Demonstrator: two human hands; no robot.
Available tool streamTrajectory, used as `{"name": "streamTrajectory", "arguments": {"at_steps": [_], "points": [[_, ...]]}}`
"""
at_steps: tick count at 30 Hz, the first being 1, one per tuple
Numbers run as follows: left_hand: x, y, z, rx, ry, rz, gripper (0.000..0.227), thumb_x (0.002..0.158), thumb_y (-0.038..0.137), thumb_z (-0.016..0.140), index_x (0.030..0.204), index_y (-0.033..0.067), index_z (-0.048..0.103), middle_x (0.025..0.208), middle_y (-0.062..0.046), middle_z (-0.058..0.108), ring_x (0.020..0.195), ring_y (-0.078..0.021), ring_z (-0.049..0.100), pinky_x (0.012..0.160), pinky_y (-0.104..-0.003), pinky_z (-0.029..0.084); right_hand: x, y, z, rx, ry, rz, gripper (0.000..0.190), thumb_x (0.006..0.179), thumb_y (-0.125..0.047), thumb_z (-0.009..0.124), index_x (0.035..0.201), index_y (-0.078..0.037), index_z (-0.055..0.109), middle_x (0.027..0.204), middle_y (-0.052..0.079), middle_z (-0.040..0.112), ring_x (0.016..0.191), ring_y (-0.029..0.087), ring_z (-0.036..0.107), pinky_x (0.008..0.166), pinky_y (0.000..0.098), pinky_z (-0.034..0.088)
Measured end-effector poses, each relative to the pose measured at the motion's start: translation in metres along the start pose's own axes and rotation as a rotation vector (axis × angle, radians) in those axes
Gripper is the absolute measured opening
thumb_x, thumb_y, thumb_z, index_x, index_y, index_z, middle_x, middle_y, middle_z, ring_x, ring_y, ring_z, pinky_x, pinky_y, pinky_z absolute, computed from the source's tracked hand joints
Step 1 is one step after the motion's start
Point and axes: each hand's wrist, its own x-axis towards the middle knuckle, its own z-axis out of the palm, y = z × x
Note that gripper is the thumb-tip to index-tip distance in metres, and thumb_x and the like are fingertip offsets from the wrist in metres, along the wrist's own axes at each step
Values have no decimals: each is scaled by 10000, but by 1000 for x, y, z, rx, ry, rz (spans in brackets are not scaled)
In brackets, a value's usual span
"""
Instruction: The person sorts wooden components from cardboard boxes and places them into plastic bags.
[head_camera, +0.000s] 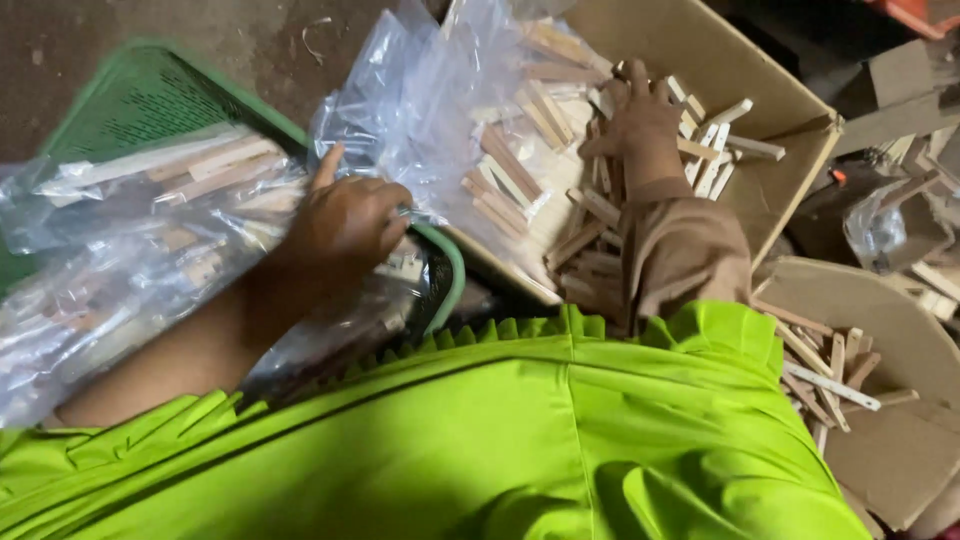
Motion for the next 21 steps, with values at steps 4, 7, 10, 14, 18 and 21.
{"name": "streamTrajectory", "arguments": {"at_steps": [4,7,10,14,18,21], "points": [[2,-6,12,42,15,-39,166,943,84,576,965,79,741,784,-74,752,700,-224,703,1276,-605,114,19,12,18,4,-57,19,973,821,-475,740,1626,-283,227,1447,179,577,1295,426,580,1033,554,488],[-12,-17,39,104,119,40,140,881,163,755,1013,136,715,856,-116,739,915,-319,745,1243,-630,153,16,36,85,-35,-25,-101,974,641,-504,755,1546,-284,467,1197,159,755,1122,395,711,833,644,542],[-7,-21,33,85,115,2,143,896,150,735,1035,119,718,863,-116,741,925,-325,744,1245,-622,142,-77,50,46,205,-34,-290,824,757,-314,790,1524,-145,538,1224,247,730,1200,449,665,992,588,509],[-5,-22,40,110,78,27,161,907,178,726,1059,125,719,864,-111,739,919,-331,742,1239,-628,135,-184,43,31,81,-151,-528,429,825,-369,746,1166,-110,747,1094,244,771,1084,434,725,1003,523,550],[0,-21,38,94,45,5,149,921,186,712,1057,127,726,850,-94,739,904,-322,742,1244,-632,112,-176,52,57,211,-352,-724,449,813,-518,772,955,-95,821,918,153,819,879,372,779,874,482,611],[1,-11,33,79,47,-29,138,912,142,716,1040,91,730,833,-118,738,895,-347,742,1246,-615,118,-158,53,12,451,-279,-459,498,779,-336,805,1211,-91,776,1065,215,799,1038,467,731,953,566,555]]}}
